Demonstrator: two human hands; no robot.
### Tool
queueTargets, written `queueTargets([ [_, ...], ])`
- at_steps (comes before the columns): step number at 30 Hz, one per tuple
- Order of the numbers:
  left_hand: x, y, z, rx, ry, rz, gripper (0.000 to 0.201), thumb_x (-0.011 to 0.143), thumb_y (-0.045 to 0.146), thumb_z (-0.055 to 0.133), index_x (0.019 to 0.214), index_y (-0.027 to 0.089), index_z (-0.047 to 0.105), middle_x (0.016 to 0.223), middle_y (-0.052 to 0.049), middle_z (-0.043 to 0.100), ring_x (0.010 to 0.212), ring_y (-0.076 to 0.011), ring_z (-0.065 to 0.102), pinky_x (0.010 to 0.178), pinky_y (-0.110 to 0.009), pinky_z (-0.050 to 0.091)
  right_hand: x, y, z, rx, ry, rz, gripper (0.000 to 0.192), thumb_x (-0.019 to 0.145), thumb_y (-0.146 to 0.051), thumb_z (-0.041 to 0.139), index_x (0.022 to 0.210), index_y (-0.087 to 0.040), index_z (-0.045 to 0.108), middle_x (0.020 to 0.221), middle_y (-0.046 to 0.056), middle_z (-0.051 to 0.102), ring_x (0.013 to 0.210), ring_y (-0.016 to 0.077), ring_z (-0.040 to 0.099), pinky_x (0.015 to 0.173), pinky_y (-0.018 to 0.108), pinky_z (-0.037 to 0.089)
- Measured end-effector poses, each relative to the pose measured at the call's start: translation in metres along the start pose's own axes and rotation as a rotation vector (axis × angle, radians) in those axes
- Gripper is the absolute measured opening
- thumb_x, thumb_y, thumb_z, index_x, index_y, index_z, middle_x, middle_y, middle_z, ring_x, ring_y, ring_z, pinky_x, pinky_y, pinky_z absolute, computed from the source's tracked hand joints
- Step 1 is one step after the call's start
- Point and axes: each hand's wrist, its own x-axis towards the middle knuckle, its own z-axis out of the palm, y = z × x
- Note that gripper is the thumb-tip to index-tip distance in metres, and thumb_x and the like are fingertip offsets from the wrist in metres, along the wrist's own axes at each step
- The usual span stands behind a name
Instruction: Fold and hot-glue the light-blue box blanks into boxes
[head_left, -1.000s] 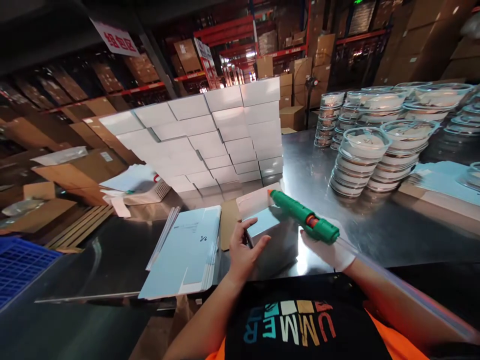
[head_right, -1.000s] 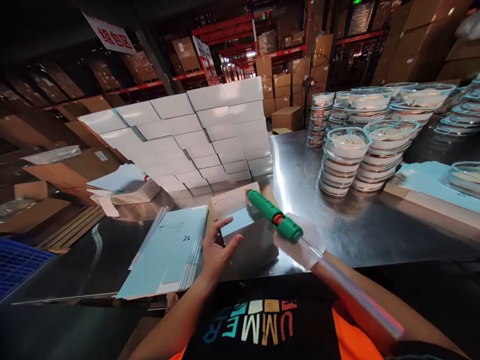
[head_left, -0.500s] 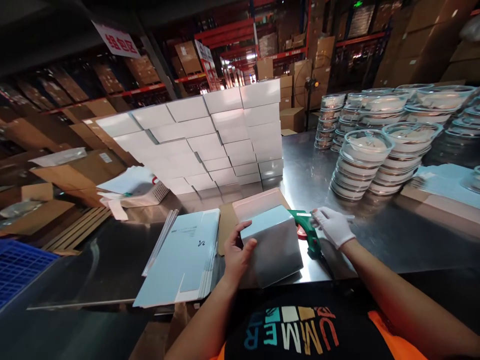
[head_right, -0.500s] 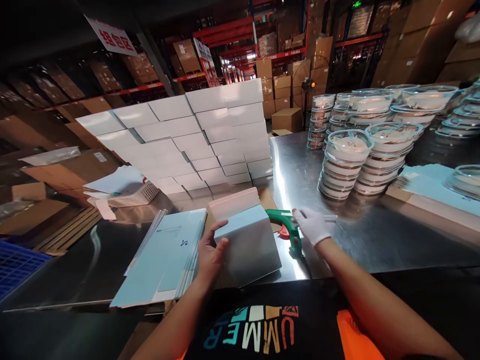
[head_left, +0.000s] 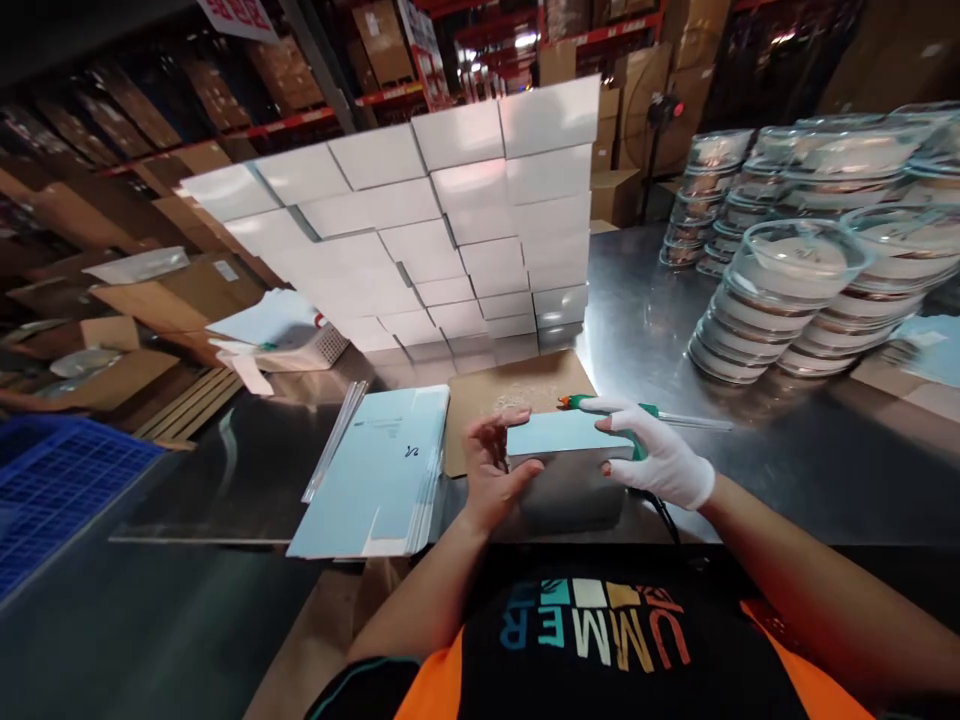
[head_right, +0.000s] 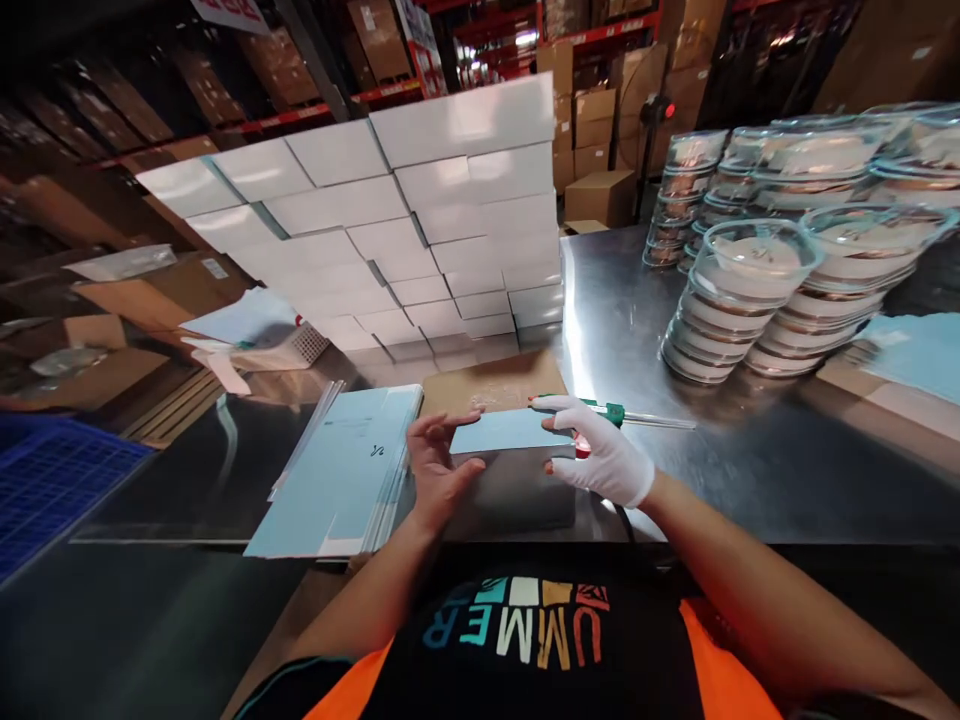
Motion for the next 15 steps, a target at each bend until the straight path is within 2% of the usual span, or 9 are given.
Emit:
queueTargets([
  [2, 0.004, 0.0, -0.004, 0.057, -0.112, 0.052, 0.051, 0.086, 0.059, 0.087, 0.123, 0.028, 0.072, 0.118, -0.011, 0.078, 0.121, -0.0307, 0.075, 0.11, -0.053, 0.057, -0.004, -0.002, 0.0, -0.042, -0.041, -0.056, 0.026, 0.098, -0.028, 0.075, 0.123, -0.03, 0.073, 0.152, 0.012, 0.066, 0.146, 0.027, 0.06, 0.119, 0.051, 0.05],
  [4, 0.007, 0.001, -0.011, 0.09, -0.215, 0.096, 0.034, 0.091, 0.053, 0.084, 0.112, 0.027, 0.08, 0.121, -0.012, 0.078, 0.13, -0.0337, 0.071, 0.113, -0.058, 0.055, -0.005, -0.005, 0.001, -0.051, -0.05, -0.102, 0.029, 0.101, -0.024, 0.07, 0.129, -0.033, 0.075, 0.151, 0.011, 0.066, 0.146, 0.0256, 0.06, 0.12, 0.051, 0.05],
  [6, 0.012, 0.003, -0.017, 0.103, -0.266, 0.129, 0.024, 0.093, 0.047, 0.083, 0.109, 0.028, 0.083, 0.117, -0.012, 0.081, 0.139, -0.0363, 0.066, 0.115, -0.062, 0.052, -0.003, -0.008, 0.001, -0.033, -0.047, -0.116, 0.03, 0.102, -0.024, 0.07, 0.129, -0.034, 0.077, 0.149, 0.01, 0.068, 0.143, 0.0257, 0.062, 0.12, 0.051, 0.051],
  [8, 0.018, 0.007, -0.02, 0.138, -0.335, 0.138, 0.027, 0.091, 0.048, 0.085, 0.107, 0.027, 0.083, 0.112, -0.013, 0.083, 0.143, -0.0377, 0.063, 0.115, -0.065, 0.052, -0.001, -0.009, -0.001, -0.007, -0.061, -0.1, 0.028, 0.102, -0.028, 0.07, 0.127, -0.035, 0.079, 0.146, 0.01, 0.071, 0.141, 0.0263, 0.064, 0.119, 0.051, 0.052],
  [11, 0.031, 0.018, -0.023, 0.199, -0.539, 0.181, 0.038, 0.088, 0.054, 0.086, 0.114, 0.026, 0.082, 0.122, -0.015, 0.083, 0.134, -0.0366, 0.07, 0.111, -0.061, 0.057, -0.002, -0.008, -0.001, 0.043, -0.095, -0.073, 0.024, 0.103, -0.031, 0.07, 0.124, -0.037, 0.081, 0.147, 0.007, 0.071, 0.143, 0.026, 0.063, 0.12, 0.05, 0.051],
  [13, 0.04, 0.028, -0.024, 0.238, -0.672, 0.271, 0.047, 0.089, 0.05, 0.085, 0.13, 0.027, 0.078, 0.133, -0.015, 0.079, 0.129, -0.0349, 0.073, 0.109, -0.056, 0.06, -0.006, -0.005, 0.004, 0.072, -0.07, -0.03, 0.037, 0.1, -0.037, 0.075, 0.137, -0.038, 0.075, 0.157, 0.007, 0.064, 0.149, 0.0273, 0.058, 0.123, 0.049, 0.048],
  [15, 0.045, 0.037, -0.026, 0.297, -0.757, 0.36, 0.056, 0.09, 0.045, 0.086, 0.141, 0.028, 0.072, 0.14, -0.015, 0.075, 0.131, -0.0344, 0.072, 0.109, -0.052, 0.061, -0.014, 0.001, 0.014, 0.099, -0.012, 0.043, 0.077, 0.092, -0.047, 0.083, 0.162, -0.036, 0.053, 0.168, 0.01, 0.052, 0.154, 0.0303, 0.052, 0.125, 0.049, 0.046],
])
